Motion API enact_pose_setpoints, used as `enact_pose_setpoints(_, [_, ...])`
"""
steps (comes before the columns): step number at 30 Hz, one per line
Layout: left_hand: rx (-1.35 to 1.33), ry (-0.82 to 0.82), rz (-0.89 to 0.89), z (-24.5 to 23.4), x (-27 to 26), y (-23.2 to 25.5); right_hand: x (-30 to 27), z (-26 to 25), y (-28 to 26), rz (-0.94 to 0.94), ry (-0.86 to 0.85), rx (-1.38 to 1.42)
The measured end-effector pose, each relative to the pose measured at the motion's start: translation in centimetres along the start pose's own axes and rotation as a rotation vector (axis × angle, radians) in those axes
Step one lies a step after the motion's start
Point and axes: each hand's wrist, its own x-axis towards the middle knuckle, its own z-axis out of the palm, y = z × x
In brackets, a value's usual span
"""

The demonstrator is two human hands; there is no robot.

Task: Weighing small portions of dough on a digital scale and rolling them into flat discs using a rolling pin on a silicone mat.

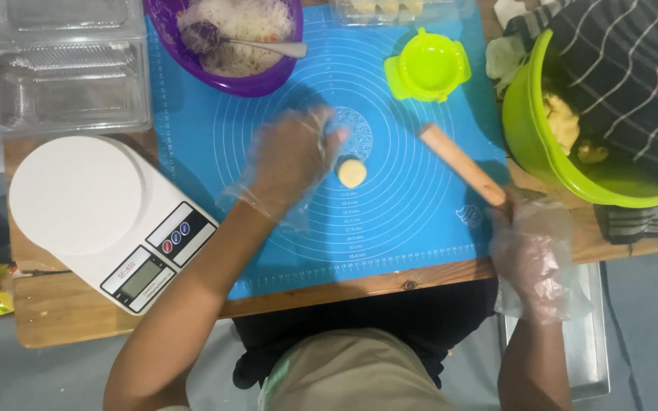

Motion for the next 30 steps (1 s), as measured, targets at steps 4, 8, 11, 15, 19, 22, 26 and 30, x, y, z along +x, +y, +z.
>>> enact_pose_setpoints(4, [0.17,0.207,0.12,-0.5,0.5,0.3,2.7,-3.2,-3.5,-0.178,-0.139,0.117])
enact_pose_setpoints(8, [0.303,0.38,0.268,2.0,1.9,-0.2,6.4,-5.9,-7.6,-0.335,-0.331,0.132])
enact_pose_setpoints(11, [0.482,0.375,0.327,1.1,2.1,-0.3,8.8,-7.6,-10.1,-0.457,-0.48,0.144])
enact_pose_setpoints(15, [0.462,0.381,0.308,2.0,2.1,-1.7,8.7,-2.2,-10.1,-0.473,-0.409,0.053])
enact_pose_setpoints(19, [0.326,0.35,0.322,1.9,2.5,-1.5,10.1,-3.5,-10.3,-0.355,-0.61,0.282])
enact_pose_setpoints(22, [0.335,0.304,0.358,1.8,2.4,-1.1,10.5,-4.4,-9.4,-0.299,-0.568,0.485])
enact_pose_setpoints(26, [0.333,0.235,0.359,2.3,2.3,-1.5,11.1,-1.4,-7.5,-0.478,-0.196,0.312])
enact_pose_setpoints(30, [0.314,0.182,0.344,2.1,3.3,-1.6,11.9,-1.2,-8.5,-0.441,-0.161,0.152])
